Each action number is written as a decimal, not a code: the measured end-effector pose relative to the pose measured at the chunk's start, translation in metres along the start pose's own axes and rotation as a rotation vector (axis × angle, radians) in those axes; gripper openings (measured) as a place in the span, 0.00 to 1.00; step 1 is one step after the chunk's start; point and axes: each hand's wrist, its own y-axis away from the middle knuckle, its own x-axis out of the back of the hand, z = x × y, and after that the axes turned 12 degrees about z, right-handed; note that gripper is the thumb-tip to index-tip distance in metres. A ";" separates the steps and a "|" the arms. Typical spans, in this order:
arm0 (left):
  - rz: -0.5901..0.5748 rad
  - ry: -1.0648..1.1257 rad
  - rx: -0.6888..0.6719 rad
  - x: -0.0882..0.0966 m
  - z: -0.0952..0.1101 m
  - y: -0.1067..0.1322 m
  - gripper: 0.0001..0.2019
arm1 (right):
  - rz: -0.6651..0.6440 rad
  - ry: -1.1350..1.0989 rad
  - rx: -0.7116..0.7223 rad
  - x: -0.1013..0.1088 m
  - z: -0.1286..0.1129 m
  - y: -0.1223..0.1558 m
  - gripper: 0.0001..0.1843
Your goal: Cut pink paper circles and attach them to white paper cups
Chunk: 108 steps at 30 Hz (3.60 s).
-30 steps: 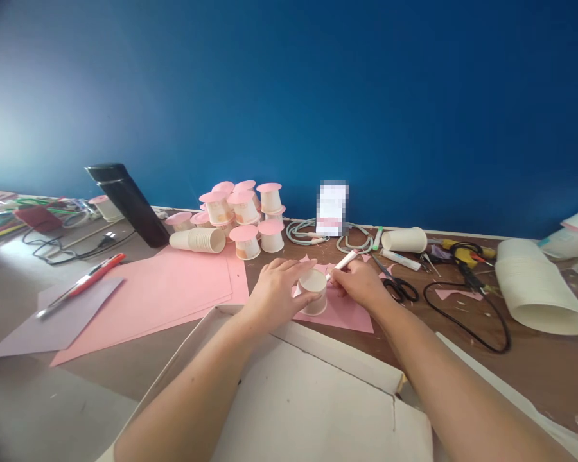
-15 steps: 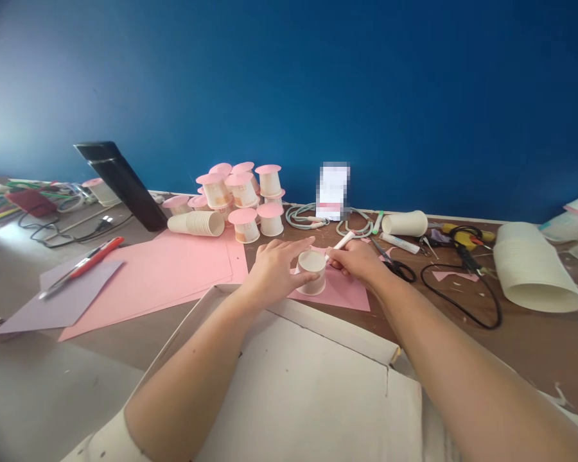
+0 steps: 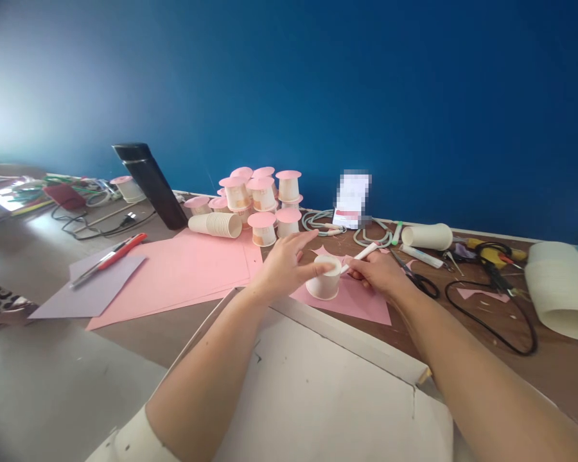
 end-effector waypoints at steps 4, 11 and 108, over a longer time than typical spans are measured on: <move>-0.171 -0.113 -0.038 -0.009 0.001 0.001 0.41 | 0.011 -0.031 -0.023 0.000 0.005 0.000 0.19; 0.268 0.320 0.271 -0.001 -0.008 -0.010 0.27 | 0.043 -0.167 -0.076 -0.002 0.017 0.000 0.17; -0.205 -0.475 -0.031 -0.018 0.026 -0.007 0.27 | 0.091 0.201 0.167 0.012 0.005 0.023 0.14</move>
